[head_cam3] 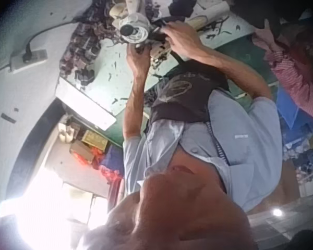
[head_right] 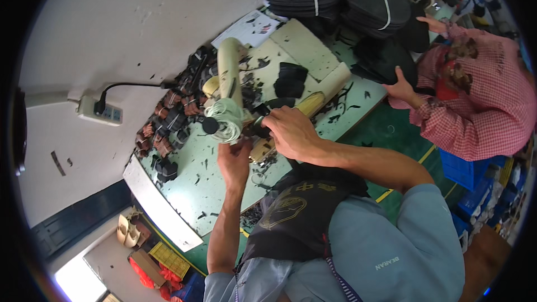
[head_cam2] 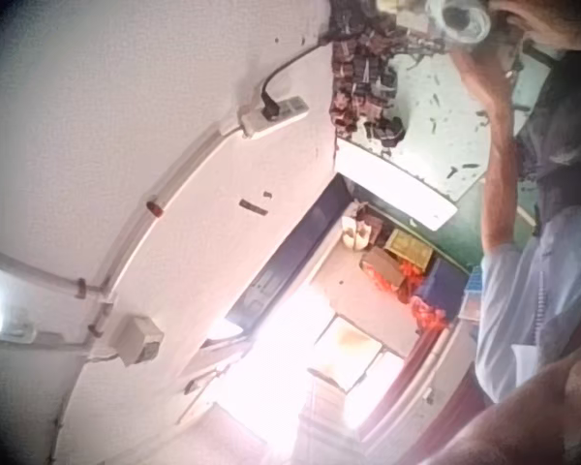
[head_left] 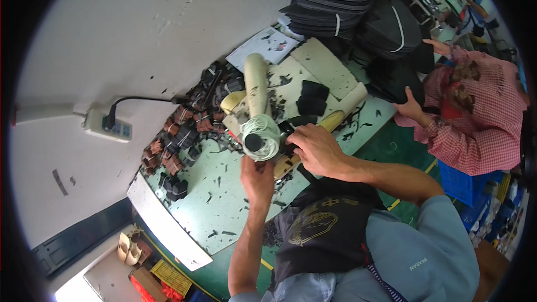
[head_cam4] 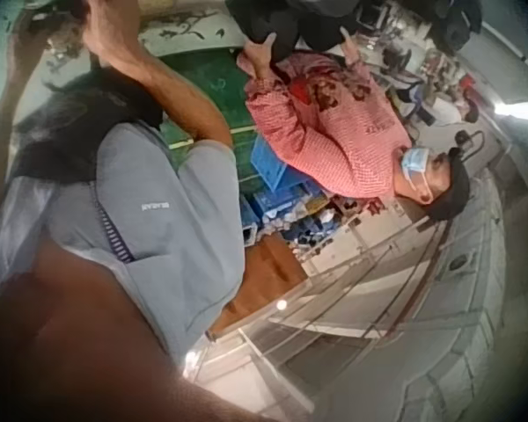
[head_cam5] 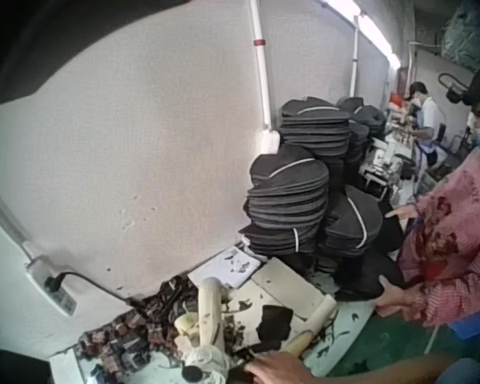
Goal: The person thins the edges of shoe upper components by feeding them through an industrial skiving machine.
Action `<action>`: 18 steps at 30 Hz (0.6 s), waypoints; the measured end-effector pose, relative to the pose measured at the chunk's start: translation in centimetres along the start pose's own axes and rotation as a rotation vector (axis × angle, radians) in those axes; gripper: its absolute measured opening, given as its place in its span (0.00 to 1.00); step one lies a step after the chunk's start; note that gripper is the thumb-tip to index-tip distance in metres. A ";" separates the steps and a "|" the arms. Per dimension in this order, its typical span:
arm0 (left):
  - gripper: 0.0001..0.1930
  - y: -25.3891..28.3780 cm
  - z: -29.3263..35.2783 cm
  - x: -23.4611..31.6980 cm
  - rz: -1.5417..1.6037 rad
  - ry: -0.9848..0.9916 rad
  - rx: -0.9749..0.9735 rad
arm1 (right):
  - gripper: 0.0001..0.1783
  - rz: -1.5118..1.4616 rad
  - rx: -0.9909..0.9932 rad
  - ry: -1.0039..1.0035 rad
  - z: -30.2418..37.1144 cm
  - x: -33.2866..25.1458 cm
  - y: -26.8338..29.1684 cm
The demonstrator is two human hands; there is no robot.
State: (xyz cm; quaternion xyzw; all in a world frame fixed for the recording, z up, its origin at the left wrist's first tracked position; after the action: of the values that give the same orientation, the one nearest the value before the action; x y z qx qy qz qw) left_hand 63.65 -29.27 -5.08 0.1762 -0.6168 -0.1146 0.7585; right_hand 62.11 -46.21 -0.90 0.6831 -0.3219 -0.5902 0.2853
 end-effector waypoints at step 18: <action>0.15 1.1 3.4 1.5 -0.099 0.032 -0.069 | 0.44 0.293 0.158 -0.078 -3.9 6.6 3.8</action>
State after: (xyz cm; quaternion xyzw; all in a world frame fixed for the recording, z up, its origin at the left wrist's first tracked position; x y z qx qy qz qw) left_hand 60.59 -29.25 -2.72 0.1820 -0.5910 -0.1703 0.7672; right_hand 66.17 -53.71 -1.52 0.6257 -0.4743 -0.5413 0.3009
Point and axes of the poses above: each hand's wrist, its own z-axis away from the middle knuckle, its own y-axis out of the back of the hand, x = y × z, the point moved 8 cm from there along -z, towards the middle knuckle, and after that the axes turned 12 degrees about x, right-handed, at the moved point
